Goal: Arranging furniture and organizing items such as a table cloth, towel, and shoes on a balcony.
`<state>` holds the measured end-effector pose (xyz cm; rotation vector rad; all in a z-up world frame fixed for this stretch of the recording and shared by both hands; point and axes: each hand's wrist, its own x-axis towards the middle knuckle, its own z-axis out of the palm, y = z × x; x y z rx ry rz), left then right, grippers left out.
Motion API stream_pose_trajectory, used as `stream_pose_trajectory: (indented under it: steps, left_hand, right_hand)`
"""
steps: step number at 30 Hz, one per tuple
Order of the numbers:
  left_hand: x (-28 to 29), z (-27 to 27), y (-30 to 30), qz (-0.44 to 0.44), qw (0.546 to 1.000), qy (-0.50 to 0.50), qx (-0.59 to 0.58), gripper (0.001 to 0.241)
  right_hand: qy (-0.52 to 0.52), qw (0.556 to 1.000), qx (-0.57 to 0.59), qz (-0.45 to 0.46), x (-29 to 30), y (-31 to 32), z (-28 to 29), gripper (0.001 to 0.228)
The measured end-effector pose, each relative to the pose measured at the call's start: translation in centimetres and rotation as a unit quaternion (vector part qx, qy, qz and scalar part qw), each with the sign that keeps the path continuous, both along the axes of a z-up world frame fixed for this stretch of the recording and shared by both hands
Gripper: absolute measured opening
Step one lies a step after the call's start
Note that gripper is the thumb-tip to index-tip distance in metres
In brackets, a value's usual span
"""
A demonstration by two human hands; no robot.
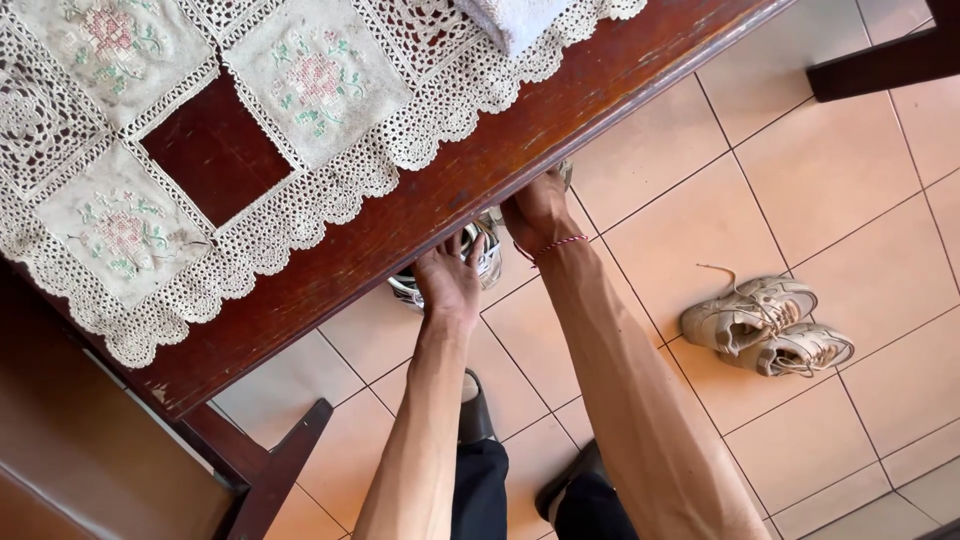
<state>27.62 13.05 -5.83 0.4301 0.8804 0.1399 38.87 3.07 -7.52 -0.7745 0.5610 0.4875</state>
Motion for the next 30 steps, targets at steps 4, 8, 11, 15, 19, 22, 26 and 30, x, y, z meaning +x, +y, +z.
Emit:
stream_pose_trajectory:
  steps: [4,8,11,15,19,22,26,30]
  left_hand:
    - [0.0,-0.3,-0.3,0.007,1.0,0.026,-0.003,0.073]
    - [-0.7,-1.9,-0.9,0.022,0.998,0.047,0.045,0.062]
    - [-0.7,-2.5,-1.5,0.049,0.996,0.036,0.066,0.055]
    - [0.5,-0.4,-1.5,0.057,0.994,0.031,0.091,0.051]
    - [-0.3,-1.0,-1.7,0.021,0.993,0.019,0.116,0.053]
    - [-1.0,-0.6,-1.4,0.003,0.994,-0.007,0.109,0.054]
    - [-2.2,1.4,-0.4,0.018,0.987,0.082,0.134,0.046]
    - [-3.9,2.9,1.2,0.047,0.956,0.199,0.21,0.036]
  right_hand:
    - [0.032,0.999,-0.023,0.002,-0.6,-1.1,0.5,0.028]
    - [0.018,0.997,-0.055,0.053,-1.3,-2.1,3.0,0.057]
    - [0.024,0.996,-0.064,0.066,-1.5,-2.9,4.3,0.067]
    - [0.029,0.992,-0.083,0.09,-2.5,-3.8,5.9,0.066]
    - [0.032,0.973,-0.172,0.149,-6.2,-3.8,1.2,0.056]
    - [-0.059,0.928,-0.24,0.278,-9.2,-2.3,-1.9,0.059]
    - [-0.038,0.963,-0.129,0.235,-9.2,2.0,2.8,0.051]
    - [0.028,0.964,-0.066,0.256,-8.6,4.5,4.3,0.048]
